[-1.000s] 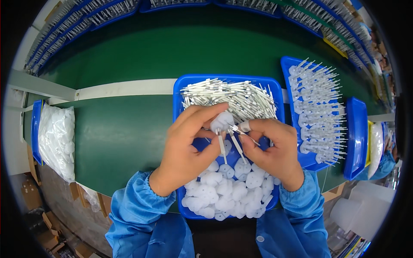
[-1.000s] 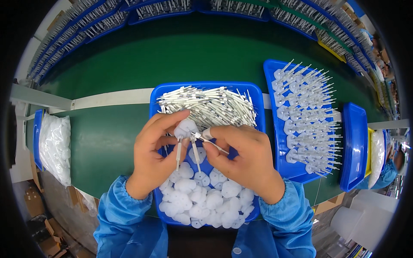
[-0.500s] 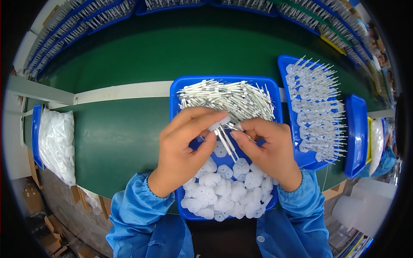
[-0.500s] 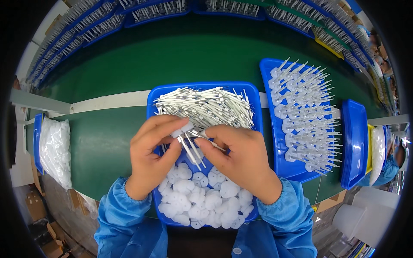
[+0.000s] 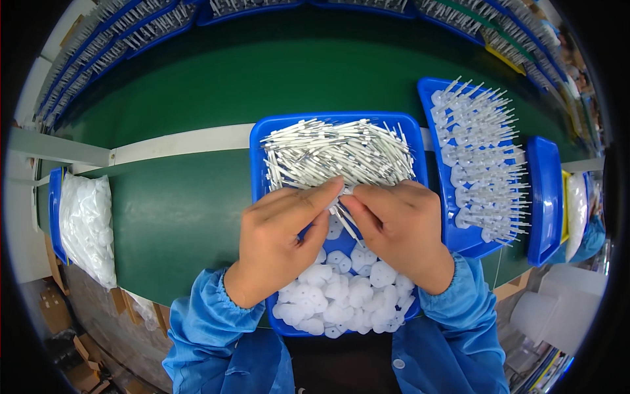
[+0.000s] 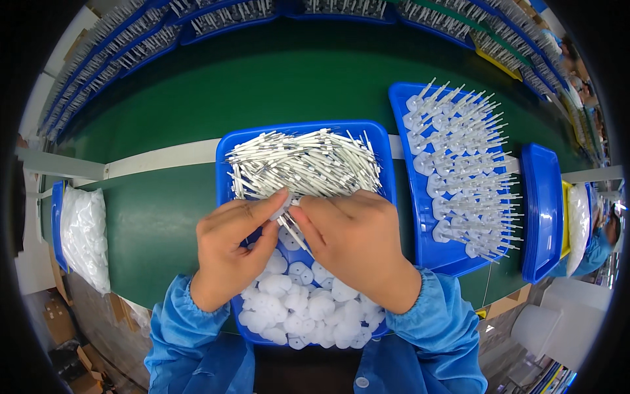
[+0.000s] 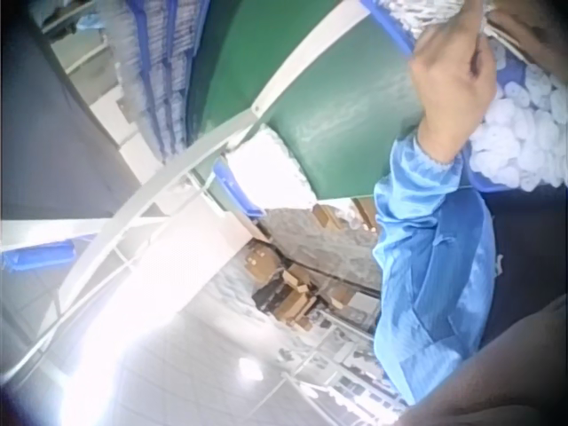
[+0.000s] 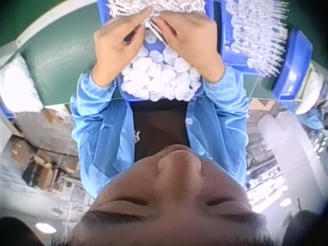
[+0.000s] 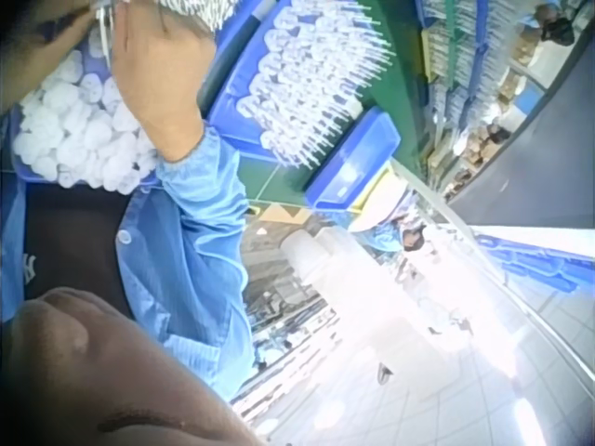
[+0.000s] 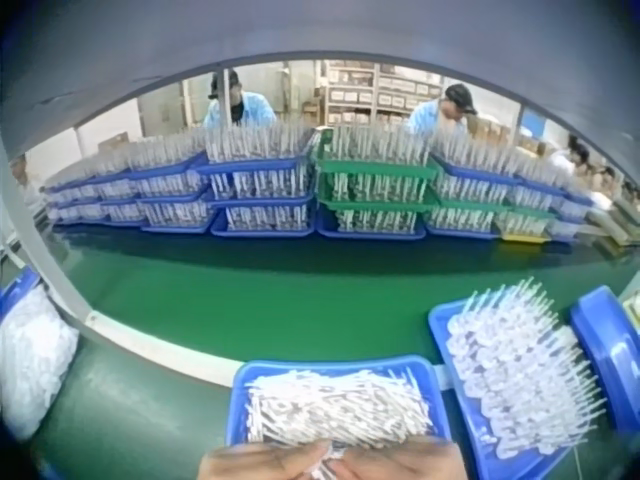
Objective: The person repeatedly picks a white plastic base and a cotton-tipped stick, inserts the stick into the base, and places the assembled swab into a blue tray. The process continues until the tray is full, then the person lifts the tray to show the completed batch.
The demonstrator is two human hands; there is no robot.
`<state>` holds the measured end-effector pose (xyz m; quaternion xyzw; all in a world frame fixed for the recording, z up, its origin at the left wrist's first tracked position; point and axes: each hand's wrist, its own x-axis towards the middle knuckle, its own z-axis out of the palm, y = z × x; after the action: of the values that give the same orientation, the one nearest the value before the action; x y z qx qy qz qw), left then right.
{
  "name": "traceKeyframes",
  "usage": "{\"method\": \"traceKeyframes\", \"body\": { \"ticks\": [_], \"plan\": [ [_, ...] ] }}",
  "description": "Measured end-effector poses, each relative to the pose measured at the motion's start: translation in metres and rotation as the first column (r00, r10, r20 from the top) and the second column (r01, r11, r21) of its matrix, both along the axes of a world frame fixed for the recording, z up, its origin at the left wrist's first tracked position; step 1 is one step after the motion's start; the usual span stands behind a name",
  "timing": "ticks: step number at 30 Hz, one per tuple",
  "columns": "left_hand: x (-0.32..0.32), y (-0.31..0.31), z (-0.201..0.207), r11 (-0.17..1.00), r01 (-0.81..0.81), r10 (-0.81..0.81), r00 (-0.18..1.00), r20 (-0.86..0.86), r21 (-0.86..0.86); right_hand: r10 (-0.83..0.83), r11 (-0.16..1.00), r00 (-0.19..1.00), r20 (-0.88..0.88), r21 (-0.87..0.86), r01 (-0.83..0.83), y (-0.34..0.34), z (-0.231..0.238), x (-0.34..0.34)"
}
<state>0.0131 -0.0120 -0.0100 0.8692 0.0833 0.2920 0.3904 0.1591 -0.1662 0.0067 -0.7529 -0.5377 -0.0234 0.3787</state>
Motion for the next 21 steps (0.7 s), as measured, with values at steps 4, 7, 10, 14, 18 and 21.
{"method": "traceKeyframes", "body": {
  "ticks": [4,7,10,14,18,21],
  "plan": [
    [-0.002,-0.002,0.003,0.997,-0.003,0.001,1.0,-0.031,-0.08,0.029,1.0,0.984,-0.178,0.0,-0.029,-0.001,-0.002,0.005],
    [-0.005,-0.004,0.002,0.989,0.005,-0.018,0.996,-0.088,-0.146,0.02,0.997,0.953,-0.302,-0.065,-0.041,-0.002,0.002,0.006],
    [-0.002,-0.003,-0.002,0.983,0.045,-0.053,0.998,-0.045,-0.18,-0.028,0.999,0.969,-0.245,-0.048,0.017,-0.001,0.005,0.004],
    [0.004,-0.008,0.006,0.837,0.053,-0.05,0.999,0.019,-0.545,-0.022,0.999,0.967,-0.256,0.026,0.029,-0.001,0.004,0.004],
    [-0.001,0.001,0.001,0.903,0.056,-0.048,0.998,0.03,-0.427,0.122,0.982,0.95,-0.287,0.173,-0.074,-0.003,-0.003,0.014],
    [0.0,0.002,0.003,0.974,0.036,-0.014,0.995,0.098,-0.224,0.21,0.969,0.85,-0.484,0.22,-0.114,-0.006,-0.01,0.013]
  ]
}}
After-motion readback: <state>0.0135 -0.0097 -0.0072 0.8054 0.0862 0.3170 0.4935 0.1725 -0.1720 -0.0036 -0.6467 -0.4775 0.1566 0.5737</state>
